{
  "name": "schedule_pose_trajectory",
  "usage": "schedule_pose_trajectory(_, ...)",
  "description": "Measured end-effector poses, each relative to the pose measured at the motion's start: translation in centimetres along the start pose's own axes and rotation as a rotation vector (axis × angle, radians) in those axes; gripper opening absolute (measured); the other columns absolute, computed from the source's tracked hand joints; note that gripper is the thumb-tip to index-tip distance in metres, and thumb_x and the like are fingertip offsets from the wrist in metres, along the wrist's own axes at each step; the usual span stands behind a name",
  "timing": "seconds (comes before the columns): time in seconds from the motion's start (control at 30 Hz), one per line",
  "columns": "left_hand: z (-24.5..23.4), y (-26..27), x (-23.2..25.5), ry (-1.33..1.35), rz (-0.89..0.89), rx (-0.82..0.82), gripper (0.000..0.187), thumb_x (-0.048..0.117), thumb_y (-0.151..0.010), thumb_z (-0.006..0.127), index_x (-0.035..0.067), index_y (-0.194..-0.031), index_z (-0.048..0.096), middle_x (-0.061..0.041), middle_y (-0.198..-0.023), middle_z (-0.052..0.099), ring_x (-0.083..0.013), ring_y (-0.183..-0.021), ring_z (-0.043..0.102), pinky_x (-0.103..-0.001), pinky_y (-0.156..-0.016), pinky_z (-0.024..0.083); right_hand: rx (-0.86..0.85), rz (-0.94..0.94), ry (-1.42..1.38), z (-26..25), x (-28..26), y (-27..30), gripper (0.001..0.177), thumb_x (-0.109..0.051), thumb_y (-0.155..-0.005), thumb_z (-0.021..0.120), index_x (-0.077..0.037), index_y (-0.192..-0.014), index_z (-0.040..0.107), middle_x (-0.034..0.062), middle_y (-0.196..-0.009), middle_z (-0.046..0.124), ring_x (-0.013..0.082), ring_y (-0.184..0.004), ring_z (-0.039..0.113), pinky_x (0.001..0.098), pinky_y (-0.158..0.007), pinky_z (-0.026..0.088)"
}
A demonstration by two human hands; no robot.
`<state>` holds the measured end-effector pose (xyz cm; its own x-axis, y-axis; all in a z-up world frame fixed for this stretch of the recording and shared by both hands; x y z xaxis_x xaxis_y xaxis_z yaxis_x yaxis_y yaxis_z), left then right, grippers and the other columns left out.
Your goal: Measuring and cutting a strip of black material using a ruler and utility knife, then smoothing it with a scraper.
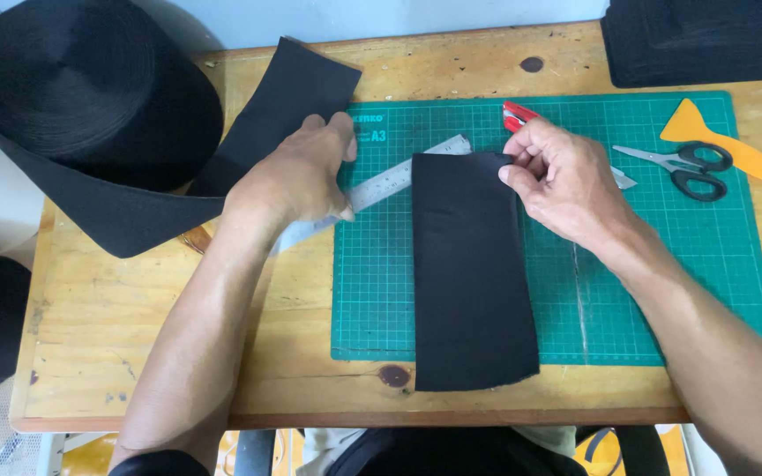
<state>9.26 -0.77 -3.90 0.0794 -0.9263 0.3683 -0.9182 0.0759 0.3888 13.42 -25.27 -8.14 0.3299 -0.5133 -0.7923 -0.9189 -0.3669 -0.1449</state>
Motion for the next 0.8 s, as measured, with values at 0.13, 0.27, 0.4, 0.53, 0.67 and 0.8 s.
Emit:
schedule_pose_trajectory(0.13,0.4,-0.2,-1.0,0.101,0.015,-0.078,0.057,-0.002,-0.071,0.088,-0.005,-0.121,0.060,-0.030,-0.118,0.061,-0.0513,-0.114,0.067,-0.065,-0.091,0.056,0.007,0.012,0.010,0.0,-0.1,0.1,0.018,0.010,-0.091,0.069,0.006,-0.108,0.067,0.0232,-0.087,0.067,0.0279,-0.069,0.069,0.0339,-0.050,0.052)
schedule_pose_trajectory(0.27,0.7,-0.5,-1.4,0.166,0.060,-0.072,0.055,-0.002,-0.069,0.090,-0.004,-0.117,0.064,-0.027,-0.110,0.065,-0.0471,-0.107,0.071,-0.061,-0.088,0.057,0.010,0.017,0.002,0.0,0.5,0.0,0.020,0.008,-0.090,0.070,0.002,-0.109,0.068,0.0193,-0.087,0.068,0.0250,-0.068,0.069,0.0314,-0.049,0.051)
schedule_pose_trajectory(0.4,1.1,-0.2,-1.3,0.224,0.073,-0.096,0.045,-0.003,-0.071,0.087,-0.003,-0.111,0.068,-0.025,-0.103,0.069,-0.0422,-0.101,0.074,-0.058,-0.088,0.056,0.014,0.016,-0.037,-0.1,0.2,0.0,0.021,0.009,-0.091,0.069,0.004,-0.111,0.067,0.0213,-0.088,0.068,0.0250,-0.068,0.068,0.0313,-0.051,0.052)
schedule_pose_trajectory(0.53,1.5,-1.7,-2.2,0.261,0.133,-0.059,0.032,0.000,-0.077,0.083,-0.001,-0.105,0.068,-0.023,-0.095,0.071,-0.0407,-0.097,0.074,-0.055,-0.084,0.057,0.020,0.010,-0.051,-0.1,0.5,0.1,0.020,0.009,-0.092,0.069,0.003,-0.111,0.067,0.0205,-0.088,0.067,0.0239,-0.068,0.068,0.0312,-0.051,0.051)
schedule_pose_trajectory(0.67,-1.6,-1.2,-2.0,0.358,0.132,0.135,0.020,0.003,-0.085,0.074,0.013,-0.097,0.062,-0.004,-0.085,0.066,-0.0207,-0.084,0.066,-0.037,-0.072,0.053,0.027,0.015,-0.010,-0.2,0.1,0.1,0.020,0.005,-0.094,0.070,-0.002,-0.112,0.066,0.0129,-0.085,0.063,0.0175,-0.063,0.062,0.0288,-0.050,0.051)
schedule_pose_trajectory(0.8,-3.7,0.0,-0.5,0.598,0.336,0.254,0.024,-0.003,-0.094,0.075,0.012,-0.091,0.056,-0.001,-0.082,0.071,-0.0093,-0.077,0.075,-0.025,-0.064,0.059,0.034,-0.026,0.072,-0.1,0.1,0.0,0.019,-0.001,-0.095,0.073,-0.009,-0.111,0.065,0.0036,-0.085,0.061,0.0104,-0.063,0.055,0.0255,-0.057,0.048)
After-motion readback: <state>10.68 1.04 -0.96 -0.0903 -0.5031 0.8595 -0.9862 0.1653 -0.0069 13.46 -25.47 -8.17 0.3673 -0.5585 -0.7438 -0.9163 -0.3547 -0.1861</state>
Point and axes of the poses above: each hand's wrist, its own y-axis away from the middle knuckle, its own z-axis out of the palm, x = y × z, the point moved 10 cm from there along -y, towards the middle knuckle
